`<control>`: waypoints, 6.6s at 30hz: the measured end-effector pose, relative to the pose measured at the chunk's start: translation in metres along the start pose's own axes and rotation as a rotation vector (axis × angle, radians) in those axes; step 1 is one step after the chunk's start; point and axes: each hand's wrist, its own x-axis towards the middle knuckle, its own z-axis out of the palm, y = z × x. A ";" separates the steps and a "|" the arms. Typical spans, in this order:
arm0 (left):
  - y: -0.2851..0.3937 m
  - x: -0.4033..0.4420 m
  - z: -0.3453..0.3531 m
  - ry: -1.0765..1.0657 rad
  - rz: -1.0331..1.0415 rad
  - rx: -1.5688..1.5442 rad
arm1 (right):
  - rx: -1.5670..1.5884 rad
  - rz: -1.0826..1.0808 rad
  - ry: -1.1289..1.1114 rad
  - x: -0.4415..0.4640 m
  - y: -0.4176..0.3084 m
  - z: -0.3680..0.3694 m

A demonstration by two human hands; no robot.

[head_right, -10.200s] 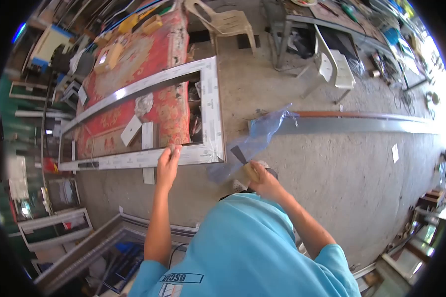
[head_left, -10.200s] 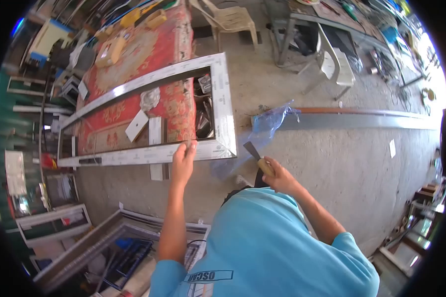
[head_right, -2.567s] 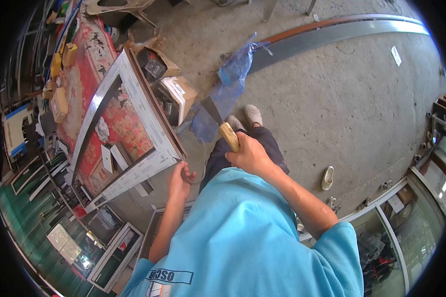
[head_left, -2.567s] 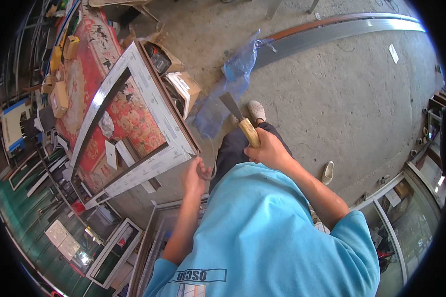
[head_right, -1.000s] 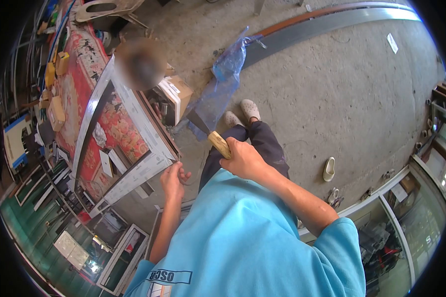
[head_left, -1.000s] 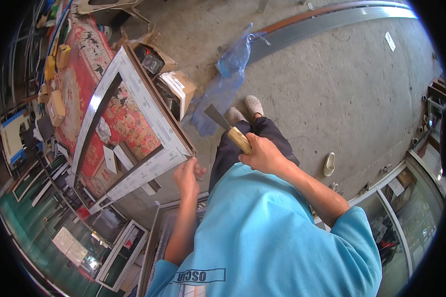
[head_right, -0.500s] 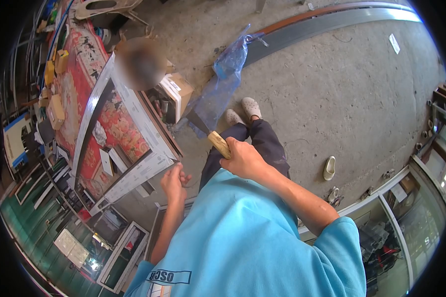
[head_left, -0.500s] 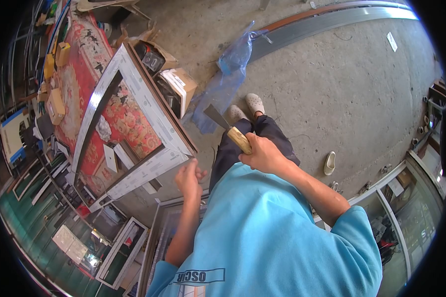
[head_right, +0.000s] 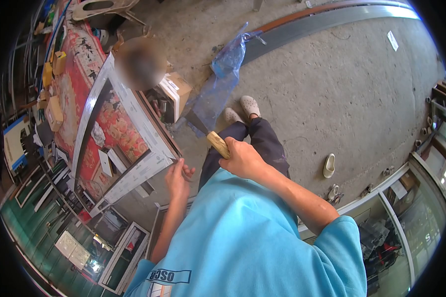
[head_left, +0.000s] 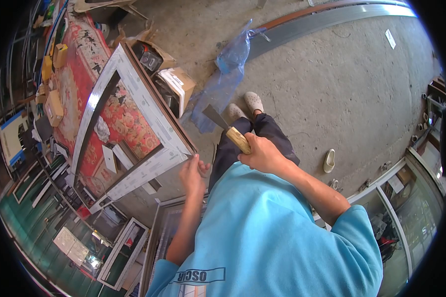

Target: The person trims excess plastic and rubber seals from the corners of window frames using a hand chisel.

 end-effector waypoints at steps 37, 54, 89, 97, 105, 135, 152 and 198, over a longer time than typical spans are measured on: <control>0.009 0.016 -0.026 -0.410 -0.203 -0.317 | -0.286 -0.395 0.225 -0.051 -0.020 0.082; 0.006 0.029 -0.032 -0.441 -0.160 -0.152 | -0.372 -0.433 0.432 -0.042 -0.023 0.130; -0.001 0.044 -0.038 -0.486 -0.147 -0.123 | -0.331 -0.411 0.413 -0.030 -0.044 0.119; 0.000 0.037 -0.036 -0.464 -0.157 -0.173 | -0.391 -0.325 0.324 -0.052 -0.039 0.117; -0.005 0.042 -0.037 -0.454 -0.136 -0.206 | -0.389 -0.361 0.374 -0.040 -0.037 0.128; -0.011 0.042 -0.034 -0.416 -0.106 -0.193 | -0.283 -0.517 0.507 0.095 -0.100 0.099; -0.017 0.048 -0.038 -0.429 -0.116 -0.243 | -0.382 -0.406 0.406 0.088 -0.112 0.100; -0.049 0.052 -0.042 -0.709 0.140 -0.117 | 0.090 -0.032 0.180 0.044 -0.015 0.050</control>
